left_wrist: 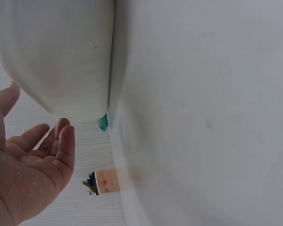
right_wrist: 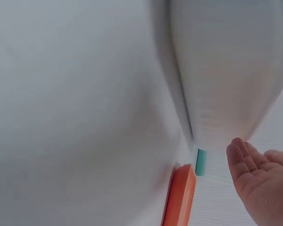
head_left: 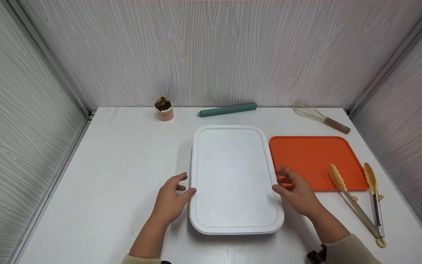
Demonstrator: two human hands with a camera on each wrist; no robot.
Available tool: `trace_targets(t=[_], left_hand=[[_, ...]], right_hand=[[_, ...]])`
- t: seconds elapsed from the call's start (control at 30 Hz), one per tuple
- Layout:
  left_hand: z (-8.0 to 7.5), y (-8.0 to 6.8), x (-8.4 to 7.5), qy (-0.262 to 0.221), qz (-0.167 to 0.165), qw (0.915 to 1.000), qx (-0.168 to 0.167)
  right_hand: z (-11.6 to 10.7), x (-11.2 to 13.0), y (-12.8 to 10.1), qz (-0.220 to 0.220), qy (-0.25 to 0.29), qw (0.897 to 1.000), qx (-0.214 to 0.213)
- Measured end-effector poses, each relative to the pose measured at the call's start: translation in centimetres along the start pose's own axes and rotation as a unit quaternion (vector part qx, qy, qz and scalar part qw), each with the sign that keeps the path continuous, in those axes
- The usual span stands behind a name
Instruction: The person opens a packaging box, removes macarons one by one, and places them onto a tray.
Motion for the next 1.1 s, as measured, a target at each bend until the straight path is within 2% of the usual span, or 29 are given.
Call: trace_targets(t=[0.2,0.37,0.7,0.93,1.1], left_hand=[[0.1,1.3,-0.6,-0.052,-0.02,0.9984,0.009],[0.0,1.8,-0.6,-0.062,-0.033,0.9975,0.008],[0.5,2.2,0.0,-0.084,-0.043,0.9955,0.013],[0.6,2.4,0.0,-0.094,-0.051,0.9942,0.013],[0.3,2.7,0.1,-0.104,-0.06,0.9927,0.004]], right_hand=[[-0.9,-0.4,1.0,0.044,0.077,0.995,-0.043],[-0.9,-1.0,1.4,0.07,0.124,0.988,-0.056],[-0.4,-1.7,1.6,0.106,0.063,0.991,-0.041],[-0.6,-1.1,1.9,0.097,0.018,0.994,-0.04],[-0.5,-0.6,2.4,0.084,0.012,0.995,-0.046]])
Point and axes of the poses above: each hand's wrist, its own y-axis towards the middle knuckle, its own z-axis out of the palm, x = y × z, the point moved 8 cm from there along y, towards the middle knuckle, and after that the axes turned 6 degrees about y, right-handed, at the moved point
